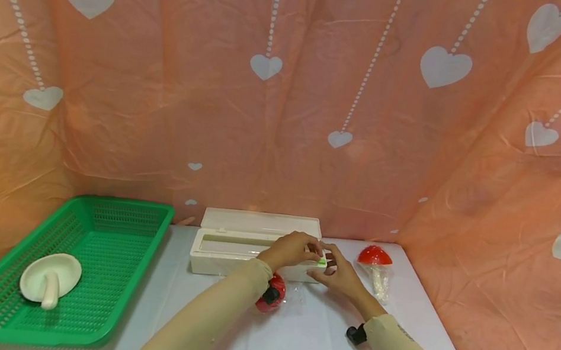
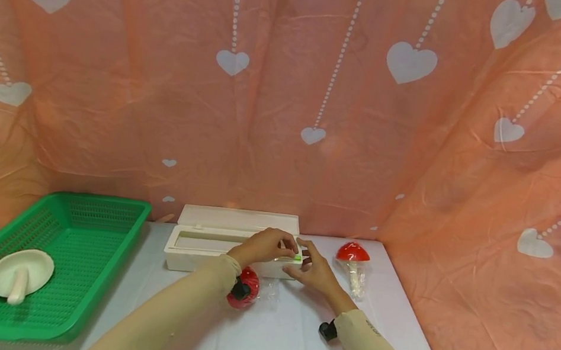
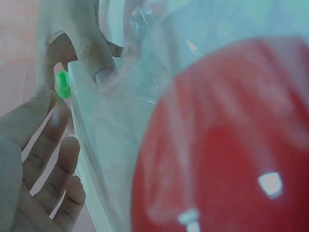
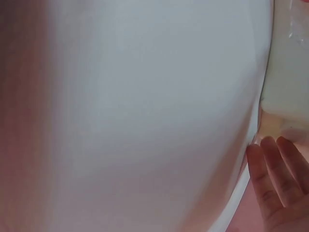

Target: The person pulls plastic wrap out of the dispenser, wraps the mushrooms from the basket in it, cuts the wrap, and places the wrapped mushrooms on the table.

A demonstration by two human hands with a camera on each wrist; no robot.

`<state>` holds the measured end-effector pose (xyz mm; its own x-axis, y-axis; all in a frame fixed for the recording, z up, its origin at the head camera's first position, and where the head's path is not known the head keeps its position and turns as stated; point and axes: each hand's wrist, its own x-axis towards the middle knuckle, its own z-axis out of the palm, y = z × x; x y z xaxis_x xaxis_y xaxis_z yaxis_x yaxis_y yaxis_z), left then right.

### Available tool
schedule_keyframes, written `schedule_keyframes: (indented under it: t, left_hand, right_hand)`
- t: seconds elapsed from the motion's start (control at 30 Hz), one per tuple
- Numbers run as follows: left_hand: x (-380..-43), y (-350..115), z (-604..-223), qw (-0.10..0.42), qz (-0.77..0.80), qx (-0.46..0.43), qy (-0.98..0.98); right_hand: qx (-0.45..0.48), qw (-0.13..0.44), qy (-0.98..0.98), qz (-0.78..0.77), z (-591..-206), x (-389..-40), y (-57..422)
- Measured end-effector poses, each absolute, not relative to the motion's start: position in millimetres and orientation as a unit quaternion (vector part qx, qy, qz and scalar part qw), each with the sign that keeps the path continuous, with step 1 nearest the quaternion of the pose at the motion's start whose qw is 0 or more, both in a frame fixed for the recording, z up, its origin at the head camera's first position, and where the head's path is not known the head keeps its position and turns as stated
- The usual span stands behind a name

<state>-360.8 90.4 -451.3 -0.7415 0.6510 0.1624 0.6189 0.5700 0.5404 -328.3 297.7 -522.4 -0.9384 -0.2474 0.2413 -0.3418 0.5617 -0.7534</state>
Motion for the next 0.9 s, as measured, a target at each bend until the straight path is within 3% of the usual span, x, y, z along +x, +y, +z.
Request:
schedule_keyframes:
  t: [0.9]
  left_hand:
    - [-364.2,93.6,-454.7,0.034,0.305,0.326,0.894]
  right_hand:
    - [0.176,0.072,-0.870,0.454,-524.4,-333.7,304.8]
